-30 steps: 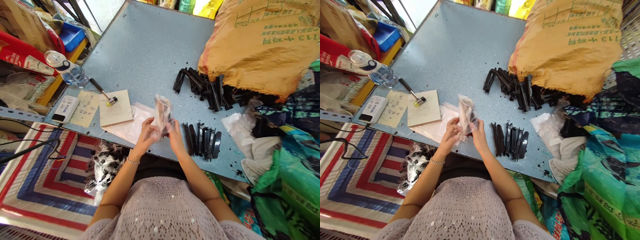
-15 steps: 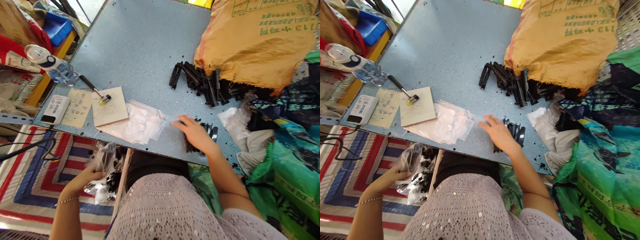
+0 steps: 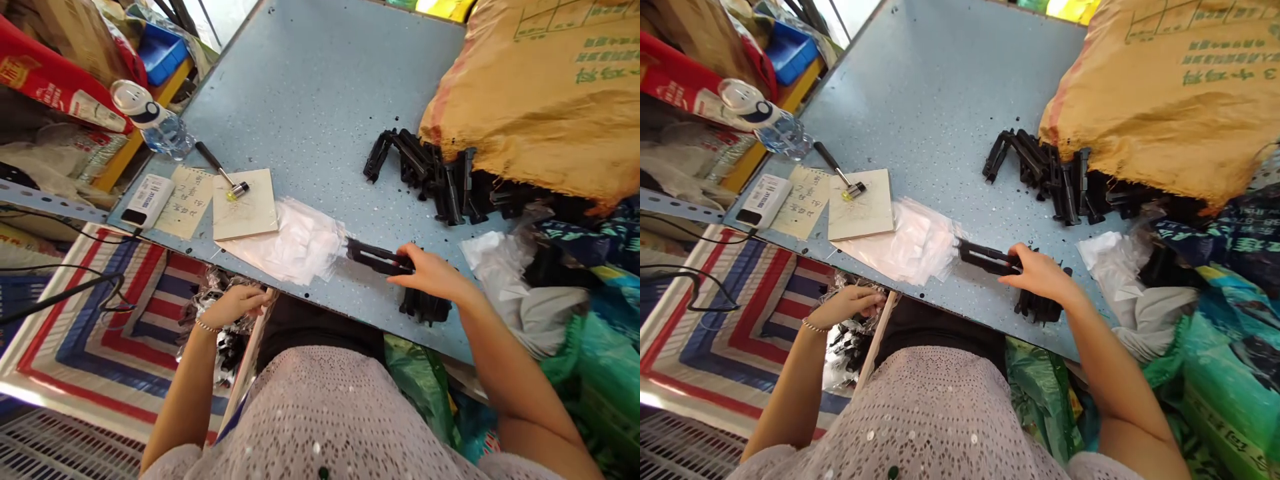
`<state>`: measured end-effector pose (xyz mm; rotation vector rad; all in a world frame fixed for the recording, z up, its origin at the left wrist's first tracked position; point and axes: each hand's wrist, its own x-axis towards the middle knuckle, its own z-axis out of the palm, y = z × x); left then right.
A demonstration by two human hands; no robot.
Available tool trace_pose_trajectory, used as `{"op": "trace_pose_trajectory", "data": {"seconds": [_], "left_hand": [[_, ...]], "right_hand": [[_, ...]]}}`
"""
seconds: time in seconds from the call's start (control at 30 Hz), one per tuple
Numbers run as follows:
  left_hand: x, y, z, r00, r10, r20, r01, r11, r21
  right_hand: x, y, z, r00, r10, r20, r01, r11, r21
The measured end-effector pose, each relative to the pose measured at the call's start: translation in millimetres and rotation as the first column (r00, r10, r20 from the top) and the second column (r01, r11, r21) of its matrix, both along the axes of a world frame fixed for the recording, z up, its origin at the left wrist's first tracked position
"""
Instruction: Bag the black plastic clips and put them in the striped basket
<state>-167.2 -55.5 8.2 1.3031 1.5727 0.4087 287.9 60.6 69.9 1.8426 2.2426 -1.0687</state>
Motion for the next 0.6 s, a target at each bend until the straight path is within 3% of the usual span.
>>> {"op": "trace_pose_trajectory", "data": {"seconds": [0.03,0.07,0.1,0.13,0.2,0.27,0.37,0.43,0.5,0.6], "left_hand": [[13,8,10.1,0.999,-0.035,0.037,0.033,0.997,0.064],[28,18,17.7,0.999,-0.041,-0.002,0.041,0.986,0.164],[44,30,22.2,0.996,0.019,-0.086,0.009,0.950,0.312],[58,43,23.5,0.979,0.088,-0.181,-0.002,0.902,0.431],[77,69,19.0,0.930,0.188,-0.316,0.004,0.854,0.520],[80,87,11.1,0.929,0.225,-0.295,-0.050,0.863,0.502],[62,94,4.8,0.955,0.292,0.049,-0.290,0.889,0.356],[51,89,5.0,0.894,0.338,0.293,-0.397,0.902,0.172],[49,83,5.8,0.817,0.372,0.441,-0.431,0.902,0.037],[59,76,4.8,0.712,0.420,0.562,-0.513,0.858,0.009]], "right_hand": [[-9,-5,-7.9,0.978,-0.126,-0.164,0.121,0.992,-0.040],[-20,-9,-16.9,0.906,-0.244,-0.347,0.217,0.969,-0.115],[-34,-14,-26.1,0.784,-0.351,-0.512,0.271,0.936,-0.225],[-49,-19,-34.5,0.632,-0.449,-0.631,0.283,0.892,-0.352],[-77,-27,-46.7,0.354,-0.606,-0.713,0.215,0.794,-0.568],[-96,-33,-51.5,0.179,-0.710,-0.681,0.122,0.703,-0.700],[-108,-38,-50.1,0.059,-0.784,-0.618,-0.001,0.619,-0.786],[-114,-37,-48.0,0.022,-0.789,-0.613,-0.061,0.611,-0.789],[-124,-34,-47.1,0.008,-0.786,-0.618,-0.119,0.613,-0.781],[-150,-27,-48.3,0.017,-0.797,-0.603,-0.199,0.588,-0.784]]}}
